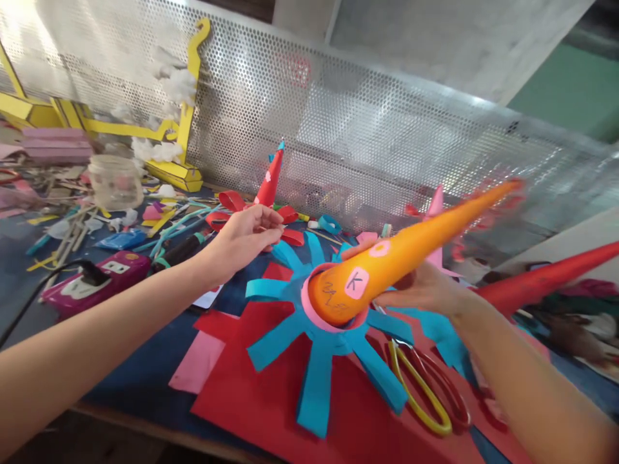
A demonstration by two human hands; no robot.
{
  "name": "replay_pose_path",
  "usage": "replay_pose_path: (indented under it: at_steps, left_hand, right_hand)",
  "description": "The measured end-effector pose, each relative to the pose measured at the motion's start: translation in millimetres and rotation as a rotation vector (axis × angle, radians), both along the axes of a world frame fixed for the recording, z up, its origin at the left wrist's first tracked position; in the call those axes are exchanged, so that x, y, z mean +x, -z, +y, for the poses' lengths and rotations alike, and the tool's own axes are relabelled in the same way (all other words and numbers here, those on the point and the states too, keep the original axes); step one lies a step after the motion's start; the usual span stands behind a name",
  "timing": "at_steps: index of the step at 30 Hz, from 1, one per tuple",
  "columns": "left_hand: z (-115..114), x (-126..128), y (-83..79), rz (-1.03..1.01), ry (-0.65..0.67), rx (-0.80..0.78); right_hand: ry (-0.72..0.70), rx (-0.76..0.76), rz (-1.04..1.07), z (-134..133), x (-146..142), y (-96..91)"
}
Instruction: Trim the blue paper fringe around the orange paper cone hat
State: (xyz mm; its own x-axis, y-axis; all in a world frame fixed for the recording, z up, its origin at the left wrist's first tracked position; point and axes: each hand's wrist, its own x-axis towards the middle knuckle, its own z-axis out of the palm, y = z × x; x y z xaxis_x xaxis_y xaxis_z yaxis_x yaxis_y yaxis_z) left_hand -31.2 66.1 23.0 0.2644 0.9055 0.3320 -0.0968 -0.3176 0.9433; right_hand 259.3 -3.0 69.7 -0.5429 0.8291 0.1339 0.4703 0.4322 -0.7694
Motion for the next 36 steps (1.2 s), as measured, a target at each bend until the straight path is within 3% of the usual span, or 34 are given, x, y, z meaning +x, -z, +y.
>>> replay_pose_path:
  at_steps: [4,7,17,23,36]
  left_hand:
    - [-3.2,10.5,9.2,0.090,0.038,-0.045]
    - [-3.0,15.5,17.0,0.140,0.050,-0.065]
    - [2.5,21.8,30.4,0.237,0.107,-0.071]
    - [3.5,30.6,33.1,0.271,0.114,-0.052]
    - [9.6,30.4,38.1,0.283,0.066,0.006]
  right_hand:
    - [-0.145,-0.176,0.103,23.3,1.1,16.5]
    - [-0.159,-0.225,0.152,32.5,6.5,28.0]
    - [0.139,-0.058,0.172,19.1,-1.9,56.9]
    - [0.157,0.021,0.203,25.8,-3.1,57.4]
    - [0.083,0.045,0.160,43.2,4.9,62.2]
